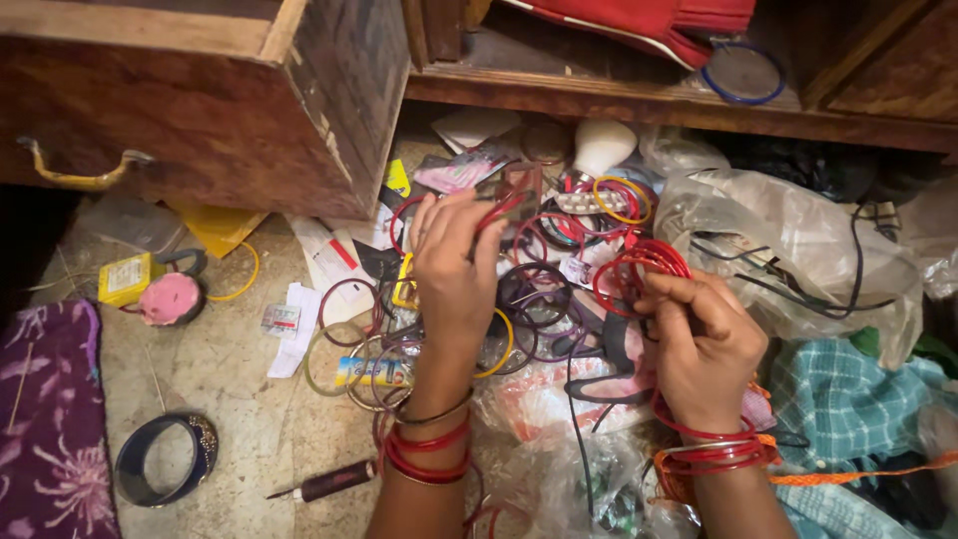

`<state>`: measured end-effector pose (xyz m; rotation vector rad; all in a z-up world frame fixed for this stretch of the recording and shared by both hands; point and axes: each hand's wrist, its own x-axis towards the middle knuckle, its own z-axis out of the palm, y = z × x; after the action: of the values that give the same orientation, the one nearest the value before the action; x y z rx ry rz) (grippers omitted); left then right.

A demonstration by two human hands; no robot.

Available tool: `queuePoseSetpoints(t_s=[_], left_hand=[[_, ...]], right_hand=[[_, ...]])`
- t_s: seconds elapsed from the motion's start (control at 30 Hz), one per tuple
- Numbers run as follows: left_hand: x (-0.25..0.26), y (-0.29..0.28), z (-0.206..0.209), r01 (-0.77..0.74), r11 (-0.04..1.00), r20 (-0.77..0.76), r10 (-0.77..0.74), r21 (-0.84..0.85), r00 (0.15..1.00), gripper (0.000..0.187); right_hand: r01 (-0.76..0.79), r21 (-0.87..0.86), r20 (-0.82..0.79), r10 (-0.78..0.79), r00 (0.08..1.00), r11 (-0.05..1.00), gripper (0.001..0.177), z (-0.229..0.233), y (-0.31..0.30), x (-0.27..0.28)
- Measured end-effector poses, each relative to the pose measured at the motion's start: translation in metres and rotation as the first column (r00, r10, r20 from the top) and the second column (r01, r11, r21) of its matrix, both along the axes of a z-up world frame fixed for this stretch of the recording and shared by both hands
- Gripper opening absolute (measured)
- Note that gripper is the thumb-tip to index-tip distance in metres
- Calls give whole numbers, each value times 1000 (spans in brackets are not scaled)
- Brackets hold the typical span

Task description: The person cleans a wooden drawer with a cloth, then sorts through a pile of bangles and other small items on the floor. They pick up and examine several bangles, separating them by color and type.

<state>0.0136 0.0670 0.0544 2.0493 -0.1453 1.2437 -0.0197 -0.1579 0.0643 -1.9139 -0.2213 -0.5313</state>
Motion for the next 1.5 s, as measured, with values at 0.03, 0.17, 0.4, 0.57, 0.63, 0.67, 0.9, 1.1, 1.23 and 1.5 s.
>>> queuePoseSetpoints(t_s=[0.03,0.17,0.4,0.57,0.63,0.67,0.9,1.1,1.23,1.5], left_hand=[[-1,-2,-1,5,992,-82,-16,-127,997,24],[-2,-10,-6,156,818,-156,-286,-554,945,43],[4,-19,-8,287,-74,264,-653,-955,710,71],[-2,-25,-8,471,-396,573,-751,-788,328,74],[-7,-25,-5,464,-491,629,-749,-738,208,78],[-8,-27,-2,423,-558,667,-726,-714,169,81],[-10,-30,4,393,-556,644,-754,-732,133,99],[-9,-30,0,402,-538,627,-769,-741,126,104],[-8,-36,-2,470,-434,541,-834,-769,114,100],[-15,-61,-9,689,-38,218,-960,-724,176,70]], right_hand=[[-3,-5,7,3,1000,1000,18,0,0,0],[5,-15,14,-5,1000,1000,17,1,1,0],[17,-12,8,-17,1000,1000,18,1,0,1],[15,-16,20,-14,1000,1000,18,-3,-2,1],[1,24,-1,-1,1000,1000,18,-2,-1,1],[4,27,-4,-4,1000,1000,18,-1,-1,1],[-2,36,-9,3,1000,999,17,-2,-1,1],[-15,41,10,15,1000,999,16,1,1,1],[-3,-145,155,26,988,989,16,6,3,-1],[-223,-26,-126,218,968,974,15,2,2,-2]])
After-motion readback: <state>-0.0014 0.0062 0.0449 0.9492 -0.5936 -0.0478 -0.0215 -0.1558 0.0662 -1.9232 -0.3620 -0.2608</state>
